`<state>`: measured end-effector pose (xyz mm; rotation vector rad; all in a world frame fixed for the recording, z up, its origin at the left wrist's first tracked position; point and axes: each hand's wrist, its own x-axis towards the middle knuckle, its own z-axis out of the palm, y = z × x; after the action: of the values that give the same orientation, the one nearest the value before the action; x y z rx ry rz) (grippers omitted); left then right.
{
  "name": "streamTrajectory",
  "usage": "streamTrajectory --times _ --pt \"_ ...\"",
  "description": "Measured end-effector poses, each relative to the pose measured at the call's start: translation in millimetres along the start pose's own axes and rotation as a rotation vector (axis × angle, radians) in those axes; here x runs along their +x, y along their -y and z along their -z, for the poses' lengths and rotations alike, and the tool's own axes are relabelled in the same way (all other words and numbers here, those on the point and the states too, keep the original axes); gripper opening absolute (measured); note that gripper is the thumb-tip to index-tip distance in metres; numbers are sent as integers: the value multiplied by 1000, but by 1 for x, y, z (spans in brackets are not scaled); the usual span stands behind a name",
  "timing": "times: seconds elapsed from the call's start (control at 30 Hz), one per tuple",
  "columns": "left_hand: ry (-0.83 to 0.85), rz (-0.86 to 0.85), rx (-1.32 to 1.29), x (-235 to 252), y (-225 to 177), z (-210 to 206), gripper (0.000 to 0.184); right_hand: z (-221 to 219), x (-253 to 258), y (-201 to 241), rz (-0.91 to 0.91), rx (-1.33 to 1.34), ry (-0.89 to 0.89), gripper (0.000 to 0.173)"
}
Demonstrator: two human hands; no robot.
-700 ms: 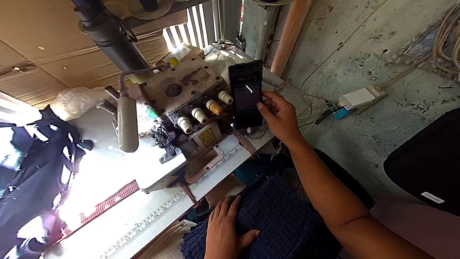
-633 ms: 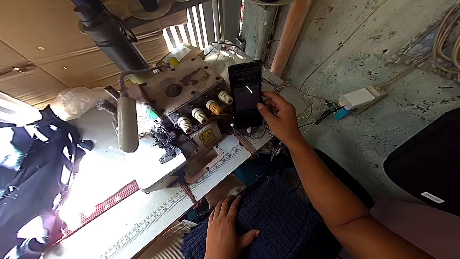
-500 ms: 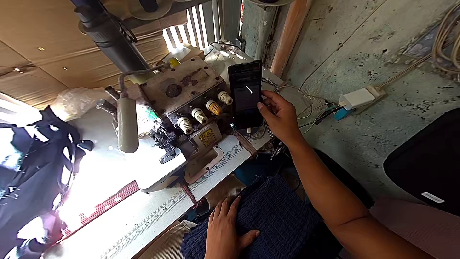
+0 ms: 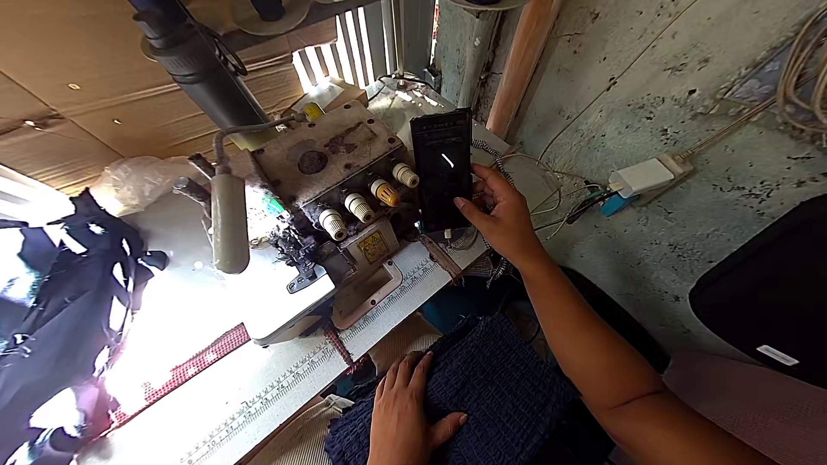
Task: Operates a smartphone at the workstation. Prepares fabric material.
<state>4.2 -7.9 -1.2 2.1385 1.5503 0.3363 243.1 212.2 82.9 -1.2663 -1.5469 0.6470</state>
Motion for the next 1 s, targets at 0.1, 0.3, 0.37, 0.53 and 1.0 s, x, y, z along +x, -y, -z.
streamTrajectory --times 0.1,0.3,0.37,0.53,1.0 --pt "2 3 1 0 0 0 94 0 -1 0 -3 -10 4 57" --pt "-19 -6 -12 0 0 -1 94 1 -5 4 -9 -49 28 63" --pt "-15 -3 -11 0 0 -1 94 0 -4 5 -16 -60 21 62" --pt "-8 0 -6 -1 0 -1 95 -4 4 3 -1 -56 -30 57" --pt "3 6 -4 -1 1 -1 95 -8 12 9 22 -96 -74 56"
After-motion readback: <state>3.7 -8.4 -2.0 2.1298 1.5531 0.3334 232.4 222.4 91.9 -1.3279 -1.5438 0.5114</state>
